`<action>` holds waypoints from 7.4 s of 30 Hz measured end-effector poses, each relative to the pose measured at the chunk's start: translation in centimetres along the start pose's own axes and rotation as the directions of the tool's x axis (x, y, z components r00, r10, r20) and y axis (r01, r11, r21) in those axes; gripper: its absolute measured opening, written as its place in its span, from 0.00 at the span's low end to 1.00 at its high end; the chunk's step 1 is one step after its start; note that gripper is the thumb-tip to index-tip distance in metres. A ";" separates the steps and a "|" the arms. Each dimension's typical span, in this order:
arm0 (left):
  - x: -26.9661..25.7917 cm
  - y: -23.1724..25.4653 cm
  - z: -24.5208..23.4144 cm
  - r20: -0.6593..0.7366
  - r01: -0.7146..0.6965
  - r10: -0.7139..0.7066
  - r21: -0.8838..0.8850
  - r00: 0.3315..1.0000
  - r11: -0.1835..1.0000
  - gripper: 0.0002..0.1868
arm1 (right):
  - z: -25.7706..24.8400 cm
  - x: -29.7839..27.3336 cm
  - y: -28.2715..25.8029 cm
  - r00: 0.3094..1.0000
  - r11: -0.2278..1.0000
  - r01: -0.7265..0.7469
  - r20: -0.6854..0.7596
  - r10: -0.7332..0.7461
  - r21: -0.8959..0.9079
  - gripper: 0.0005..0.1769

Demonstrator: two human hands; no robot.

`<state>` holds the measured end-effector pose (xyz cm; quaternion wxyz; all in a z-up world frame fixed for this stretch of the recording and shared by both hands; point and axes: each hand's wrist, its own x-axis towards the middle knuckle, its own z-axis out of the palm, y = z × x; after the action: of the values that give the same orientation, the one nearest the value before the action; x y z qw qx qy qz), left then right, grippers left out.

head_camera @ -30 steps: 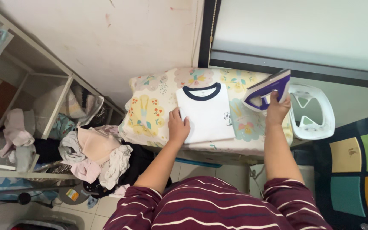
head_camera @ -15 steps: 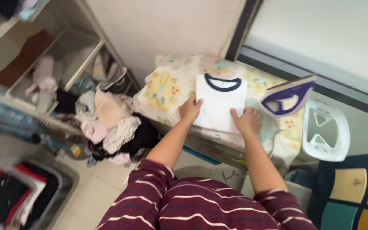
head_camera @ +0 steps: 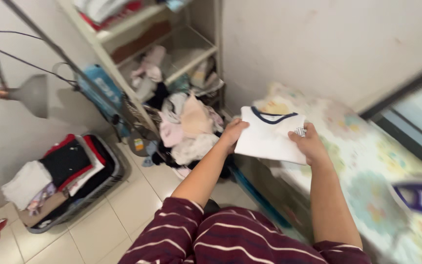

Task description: The person irons a white shirt using an iron, folds the shirt by hand, and places it into a shelf. The person then irons a small patterned garment and places it into the same shelf.

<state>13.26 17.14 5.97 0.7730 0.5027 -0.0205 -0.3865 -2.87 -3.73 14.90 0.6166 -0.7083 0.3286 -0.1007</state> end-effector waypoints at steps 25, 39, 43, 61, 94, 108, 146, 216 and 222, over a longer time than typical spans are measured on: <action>1.3 44.4 -23.7 0.002 -0.801 0.894 0.444 0.449 0.401 0.48 | 40.8 25.0 -34.1 0.548 0.753 0.631 0.580 -0.603 0.186 0.34; 10.1 51.4 -31.4 -0.614 0.144 0.745 0.787 0.259 0.599 0.49 | 61.7 40.2 -33.5 0.637 0.757 0.638 0.454 -0.622 0.142 0.20; 11.3 51.2 -32.6 -0.492 0.149 0.856 0.869 0.158 0.472 0.40 | 58.7 37.7 -34.4 0.583 0.663 0.740 0.385 -0.716 0.111 0.17; 8.5 4.2 -35.8 -0.600 0.090 0.469 0.672 0.649 0.735 0.28 | 45.9 28.4 3.6 0.854 0.846 0.267 0.520 0.015 -0.462 0.08; 6.6 7.0 -34.7 -0.091 -0.276 0.511 0.755 0.855 0.595 0.29 | 41.3 16.7 2.8 0.881 0.946 0.176 0.385 -0.275 0.273 0.11; 0.6 15.4 -7.5 0.453 -0.572 0.355 0.566 0.818 0.594 0.19 | 16.7 0.6 -5.8 0.842 0.736 0.391 -0.109 -0.529 -0.552 0.30; -2.7 5.2 23.0 0.720 -0.837 -0.479 0.268 0.503 -0.476 0.31 | -17.1 -11.6 -3.7 0.903 -0.038 0.277 0.246 0.353 -0.960 0.48; 4.7 -6.4 19.4 0.702 -0.709 0.098 0.698 0.705 0.099 0.25 | -15.5 -2.7 13.9 0.830 0.927 0.094 -0.486 -0.275 -0.364 0.11; 6.6 -11.8 21.8 0.611 -0.698 0.338 0.641 0.716 0.321 0.38 | -12.9 3.0 13.1 0.762 0.874 0.397 -0.429 -0.484 -0.280 0.16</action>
<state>1.94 -5.84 4.94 0.4917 0.6914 -0.5113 -0.1368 -12.10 -16.23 4.62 0.4088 -0.7676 0.3038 -0.3891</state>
